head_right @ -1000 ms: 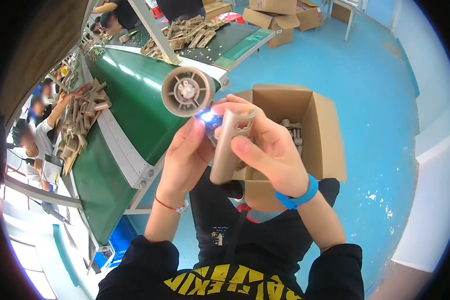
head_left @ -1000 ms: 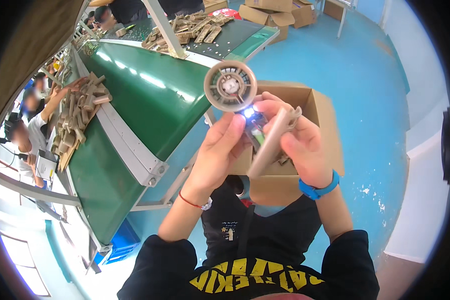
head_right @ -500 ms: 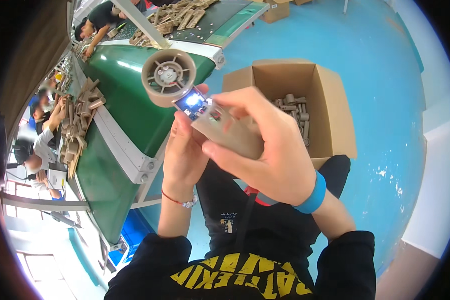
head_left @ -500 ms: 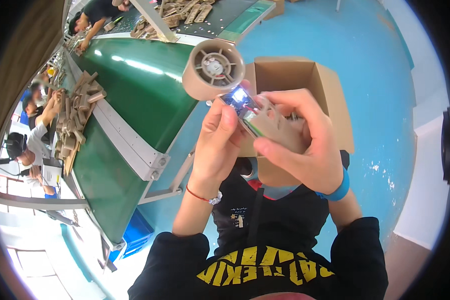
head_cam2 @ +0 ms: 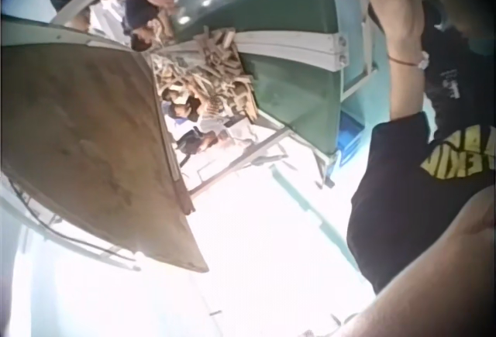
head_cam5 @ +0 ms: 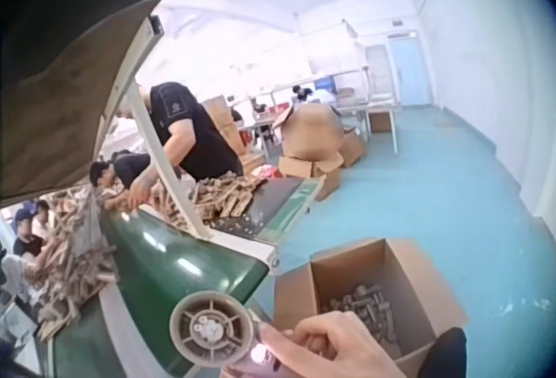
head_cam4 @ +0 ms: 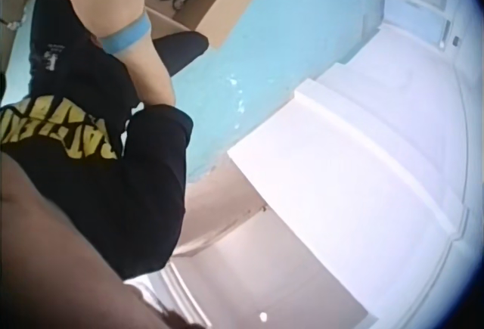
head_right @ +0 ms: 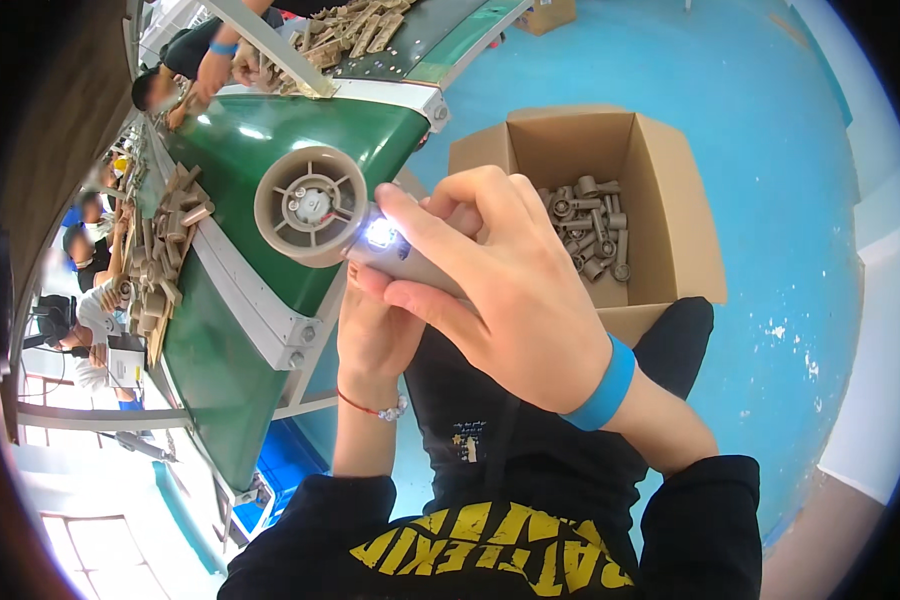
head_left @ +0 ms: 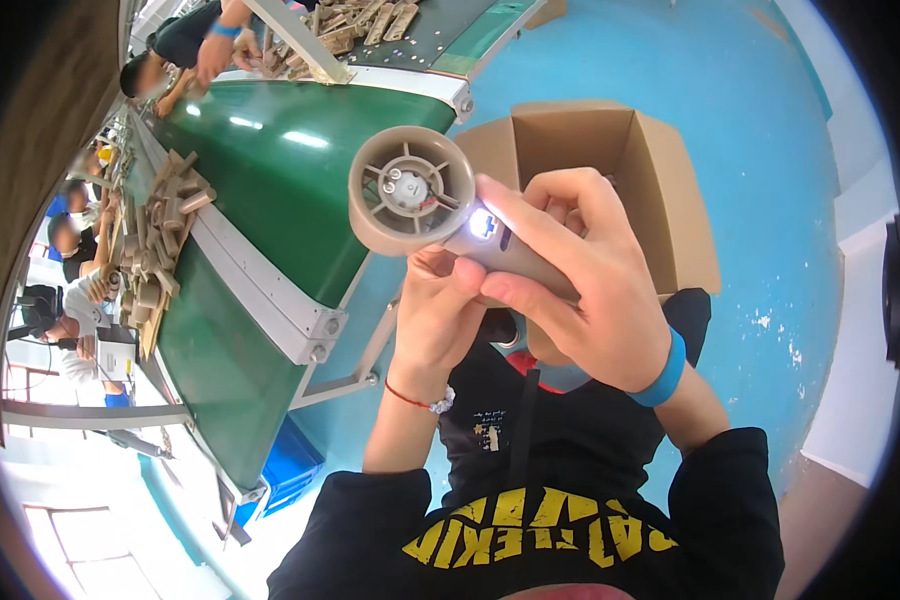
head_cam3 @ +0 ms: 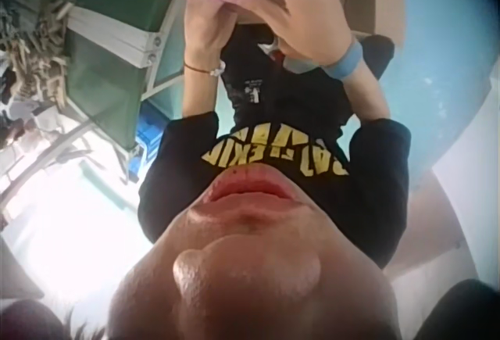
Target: The person assembles portable electric fans by retrieving components from a cardboard box, fitting casings and batteries together, driving screws into the handles using an electric screwdriver, testing the fans by pressing the power buttons, and carrying a fan to another workstation.
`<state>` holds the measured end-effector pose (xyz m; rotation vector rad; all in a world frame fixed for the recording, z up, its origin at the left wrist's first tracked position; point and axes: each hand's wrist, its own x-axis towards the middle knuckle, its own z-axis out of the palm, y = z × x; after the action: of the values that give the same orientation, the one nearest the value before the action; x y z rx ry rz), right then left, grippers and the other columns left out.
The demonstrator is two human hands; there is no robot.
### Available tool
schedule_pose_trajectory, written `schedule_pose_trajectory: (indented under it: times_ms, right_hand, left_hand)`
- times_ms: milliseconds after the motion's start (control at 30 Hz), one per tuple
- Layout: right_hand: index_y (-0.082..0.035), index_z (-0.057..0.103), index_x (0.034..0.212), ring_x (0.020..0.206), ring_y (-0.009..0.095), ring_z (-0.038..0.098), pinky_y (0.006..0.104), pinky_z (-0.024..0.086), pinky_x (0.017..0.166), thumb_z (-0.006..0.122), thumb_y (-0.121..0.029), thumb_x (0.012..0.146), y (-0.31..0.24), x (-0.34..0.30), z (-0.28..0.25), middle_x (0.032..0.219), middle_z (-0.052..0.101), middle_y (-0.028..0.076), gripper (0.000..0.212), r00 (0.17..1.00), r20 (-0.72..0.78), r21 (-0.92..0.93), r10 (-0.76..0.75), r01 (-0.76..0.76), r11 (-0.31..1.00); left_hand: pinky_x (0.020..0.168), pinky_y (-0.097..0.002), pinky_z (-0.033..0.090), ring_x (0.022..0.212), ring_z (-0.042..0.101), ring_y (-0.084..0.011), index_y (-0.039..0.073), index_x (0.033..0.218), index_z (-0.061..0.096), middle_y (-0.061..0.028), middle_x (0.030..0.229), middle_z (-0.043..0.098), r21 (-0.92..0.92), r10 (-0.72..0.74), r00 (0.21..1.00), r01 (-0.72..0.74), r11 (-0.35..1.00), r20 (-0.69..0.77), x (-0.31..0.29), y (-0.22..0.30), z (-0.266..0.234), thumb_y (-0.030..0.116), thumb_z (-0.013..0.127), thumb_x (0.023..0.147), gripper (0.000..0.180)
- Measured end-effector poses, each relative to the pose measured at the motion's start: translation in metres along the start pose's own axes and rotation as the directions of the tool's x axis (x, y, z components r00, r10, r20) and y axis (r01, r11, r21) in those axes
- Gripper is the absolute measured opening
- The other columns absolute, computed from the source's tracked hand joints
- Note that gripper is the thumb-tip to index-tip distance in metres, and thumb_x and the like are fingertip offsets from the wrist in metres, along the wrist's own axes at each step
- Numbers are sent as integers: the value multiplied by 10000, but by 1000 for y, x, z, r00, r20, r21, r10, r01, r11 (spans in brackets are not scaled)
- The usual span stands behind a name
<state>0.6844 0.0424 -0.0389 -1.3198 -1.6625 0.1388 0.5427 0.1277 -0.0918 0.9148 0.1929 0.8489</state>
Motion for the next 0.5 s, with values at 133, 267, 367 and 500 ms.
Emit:
schedule_pose_trajectory:
  times_ms: [133,267,367,500]
  right_hand:
    - [-66,587,1274,891,225,469,318,413,765,737,-98,732,1,-3,5,1048,496,93,563,1000,-19,-62,14,-15,998]
    - [-65,587,1267,941,232,503,320,430,824,732,-65,721,3,-9,23,1109,505,100,566,994,-82,-256,-78,55,965]
    - [-42,564,1257,998,238,523,331,437,865,716,-51,726,8,-13,18,1135,527,103,552,993,-103,64,58,-52,997]
    - [3,517,1220,946,133,558,283,453,810,679,-96,828,11,-28,12,1043,597,92,436,835,278,655,475,-526,542]
  left_hand:
    - [932,-372,508,1135,573,-233,-2,1302,481,-130,1241,565,-95,-45,999,46,994,9,-2,5,14,245,705,861,553]
    - [979,-379,452,1168,541,-249,-44,1297,469,-160,1249,556,57,11,988,-2,998,-154,-9,5,25,203,615,922,471]
    - [1010,-390,410,1173,531,-247,-49,1289,475,-159,1256,556,144,57,991,-39,989,-121,-8,7,21,219,610,925,472]
    - [1095,-455,310,1300,435,-346,-50,1248,513,-205,1267,564,348,155,986,-166,923,58,-8,12,5,356,591,928,524]
